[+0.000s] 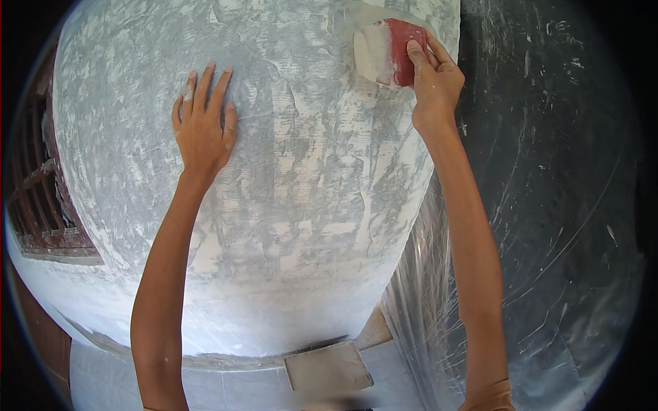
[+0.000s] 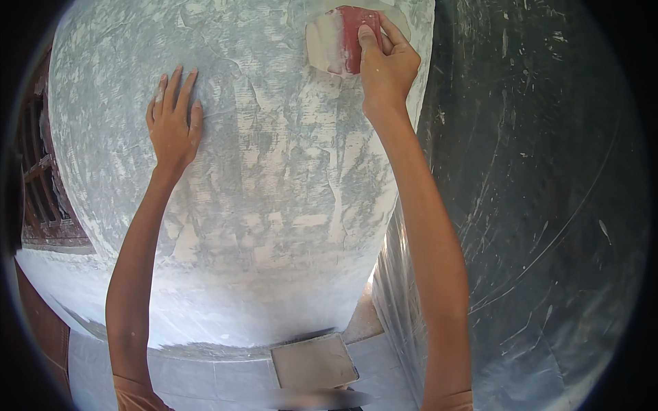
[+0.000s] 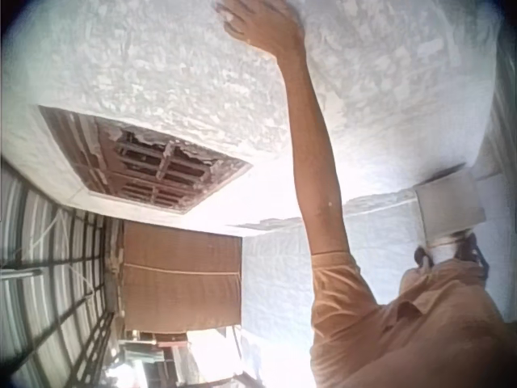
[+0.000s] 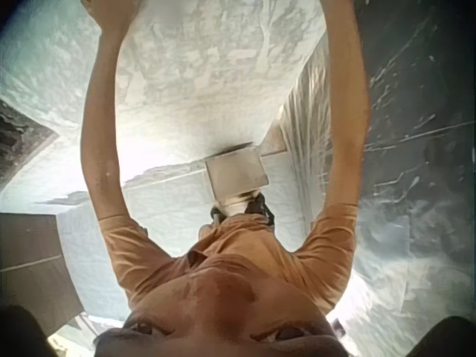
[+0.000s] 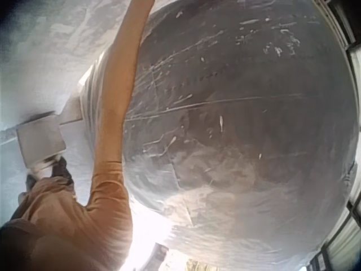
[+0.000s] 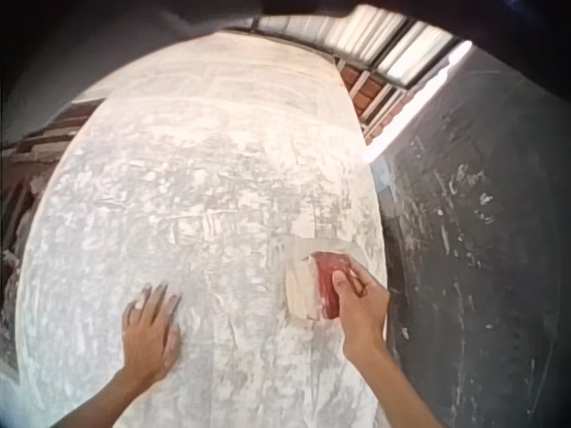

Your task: The person applies wall filler to patches on a wall using a scraper.

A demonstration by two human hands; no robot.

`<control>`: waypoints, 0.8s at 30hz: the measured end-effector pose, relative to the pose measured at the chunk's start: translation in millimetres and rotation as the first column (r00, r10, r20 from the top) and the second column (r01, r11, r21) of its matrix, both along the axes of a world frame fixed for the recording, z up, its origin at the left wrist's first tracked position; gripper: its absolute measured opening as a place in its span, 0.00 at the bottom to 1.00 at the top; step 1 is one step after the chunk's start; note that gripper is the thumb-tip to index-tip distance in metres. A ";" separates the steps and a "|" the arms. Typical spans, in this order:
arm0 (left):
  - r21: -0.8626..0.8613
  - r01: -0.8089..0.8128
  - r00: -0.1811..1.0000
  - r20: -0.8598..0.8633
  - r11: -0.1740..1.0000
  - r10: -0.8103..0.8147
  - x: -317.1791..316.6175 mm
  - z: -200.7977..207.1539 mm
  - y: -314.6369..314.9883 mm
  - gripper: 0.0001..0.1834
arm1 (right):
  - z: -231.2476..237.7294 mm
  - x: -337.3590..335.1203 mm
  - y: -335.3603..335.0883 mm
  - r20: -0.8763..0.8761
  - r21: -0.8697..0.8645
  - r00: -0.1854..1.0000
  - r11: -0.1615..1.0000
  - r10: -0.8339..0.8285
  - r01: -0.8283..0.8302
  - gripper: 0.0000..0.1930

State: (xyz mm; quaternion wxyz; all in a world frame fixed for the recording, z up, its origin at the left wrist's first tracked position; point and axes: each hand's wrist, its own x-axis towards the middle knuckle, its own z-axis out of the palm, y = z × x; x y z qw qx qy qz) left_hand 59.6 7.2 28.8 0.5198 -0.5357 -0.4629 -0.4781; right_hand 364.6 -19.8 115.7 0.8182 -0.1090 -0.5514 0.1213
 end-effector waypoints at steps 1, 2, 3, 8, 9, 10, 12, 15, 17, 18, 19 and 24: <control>-0.027 -0.002 1.000 0.009 1.000 0.002 -6.6 -12.7 -3.7 0.27 | -12.1 -5.1 -4.3 0.009 -0.036 1.000 0.999 0.016 -0.016 0.19; -0.027 0.000 1.000 0.001 1.000 0.000 -13.2 -25.2 -6.7 0.27 | -24.4 -9.8 -8.5 0.017 -0.072 0.999 0.997 0.034 -0.033 0.19; -0.029 0.001 1.000 -0.008 1.000 -0.001 -18.3 -38.1 -10.2 0.27 | -37.5 -14.0 -11.6 0.024 -0.100 0.999 0.994 0.040 -0.037 0.19; -0.249 0.767 0.640 0.366 0.591 -0.676 -38.5 -103.9 -40.1 0.27 | -106.6 -25.4 -26.5 0.131 -0.357 0.986 0.933 0.099 -0.046 0.17; -0.293 0.529 0.845 0.274 0.797 -0.460 -41.8 -120.3 -46.7 0.27 | -123.7 -28.7 -26.5 0.132 -0.386 0.984 0.920 0.120 -0.061 0.17; -0.303 0.253 0.963 0.167 0.919 -0.210 -38.4 -134.1 -51.4 0.27 | -137.3 -26.3 -30.6 0.144 -0.411 0.980 0.909 0.136 -0.066 0.17; -0.324 -0.058 0.995 0.055 0.944 0.080 -38.9 -171.3 -61.8 0.27 | -173.0 -25.9 -34.1 0.161 -0.497 0.970 0.864 0.181 -0.078 0.16; -0.426 -0.065 0.984 0.123 0.902 0.129 -47.5 -231.3 -86.6 0.27 | -231.1 -23.6 -40.5 0.168 -0.606 0.948 0.787 0.269 -0.116 0.16; -0.518 0.006 0.972 0.206 0.856 0.117 -50.1 -280.7 -105.5 0.27 | -276.5 -24.2 -44.0 0.150 -0.667 0.941 0.734 0.303 -0.130 0.16; -0.578 0.001 0.960 0.229 0.816 0.161 -48.6 -308.9 -116.0 0.27 | -299.7 -22.9 -47.8 0.135 -0.715 0.934 0.685 0.332 -0.140 0.16; -0.610 0.008 0.959 0.230 0.792 0.167 -44.5 -337.8 -125.5 0.27 | -322.6 -21.3 -52.4 0.118 -0.758 0.929 0.636 0.351 -0.144 0.16; -0.816 0.216 0.881 0.400 0.536 0.254 -26.6 -471.0 -187.4 0.26 | -447.1 -22.8 -77.1 0.131 -0.887 0.924 0.459 0.358 -0.052 0.16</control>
